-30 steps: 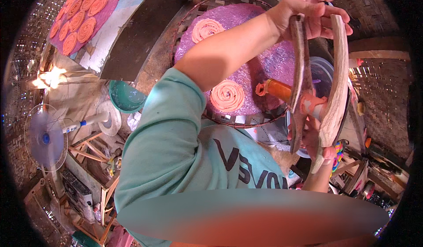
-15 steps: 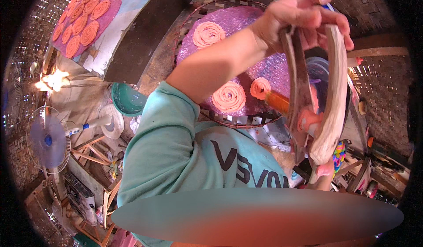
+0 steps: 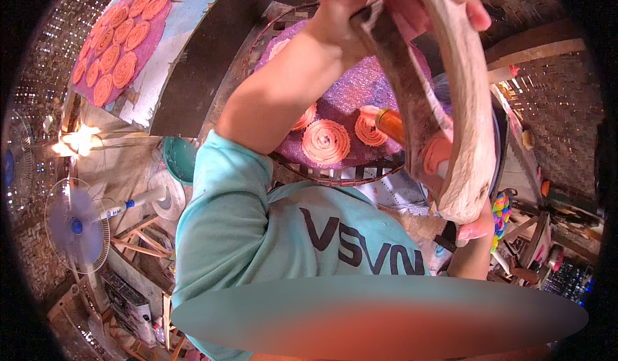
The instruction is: The person uses a wooden mold to scoop pink batter and form rose-shaped cakes on a purple tray. They repeatedly fill the mold, press the batter into shape, and release each cake onto the tray. The process continues until the tray is filled with multiple rose-shaped cakes.
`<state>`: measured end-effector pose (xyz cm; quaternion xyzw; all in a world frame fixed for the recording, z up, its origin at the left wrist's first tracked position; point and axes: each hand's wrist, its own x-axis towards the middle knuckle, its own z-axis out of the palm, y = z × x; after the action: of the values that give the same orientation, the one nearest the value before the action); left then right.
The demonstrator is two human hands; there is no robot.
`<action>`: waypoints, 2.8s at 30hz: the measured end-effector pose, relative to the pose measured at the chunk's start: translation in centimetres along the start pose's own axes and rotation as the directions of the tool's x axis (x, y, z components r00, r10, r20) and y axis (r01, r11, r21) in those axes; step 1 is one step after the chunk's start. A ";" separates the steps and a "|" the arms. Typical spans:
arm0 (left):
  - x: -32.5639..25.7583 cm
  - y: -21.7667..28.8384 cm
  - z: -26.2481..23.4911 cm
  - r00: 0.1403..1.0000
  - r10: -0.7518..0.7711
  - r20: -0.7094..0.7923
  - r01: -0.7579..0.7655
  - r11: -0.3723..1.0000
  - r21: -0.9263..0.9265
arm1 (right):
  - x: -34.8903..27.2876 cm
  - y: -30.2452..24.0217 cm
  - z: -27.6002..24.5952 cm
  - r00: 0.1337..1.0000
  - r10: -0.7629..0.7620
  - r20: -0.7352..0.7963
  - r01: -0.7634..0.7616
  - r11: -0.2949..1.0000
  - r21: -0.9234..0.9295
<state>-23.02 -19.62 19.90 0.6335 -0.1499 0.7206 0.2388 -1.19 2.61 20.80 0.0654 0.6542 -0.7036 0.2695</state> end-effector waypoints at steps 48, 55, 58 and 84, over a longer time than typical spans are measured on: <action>-13.3 -4.7 3.5 0.199 -0.270 -0.942 0.619 -0.711 0.334 | 0.0 5.2 -3.6 0.951 -0.234 -0.201 0.224 0.972 -0.070; -9.6 -2.1 2.1 0.242 0.023 -0.970 0.827 -0.528 0.193 | 1.2 4.0 -1.4 0.975 -0.215 -0.053 0.215 0.977 0.008; -4.7 1.5 1.2 0.593 -0.341 -0.730 0.224 0.940 -0.257 | 2.7 3.6 -0.4 0.979 -0.156 0.127 0.136 0.979 0.153; -8.9 8.0 0.0 0.657 0.285 -0.698 0.083 0.893 0.442 | 11.8 -3.2 0.8 0.971 0.085 0.225 0.006 0.926 -0.377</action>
<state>-26.51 -27.73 11.83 0.3084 0.0907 0.9427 0.0891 -12.43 -1.67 18.45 -0.0585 0.7383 -0.5626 0.3673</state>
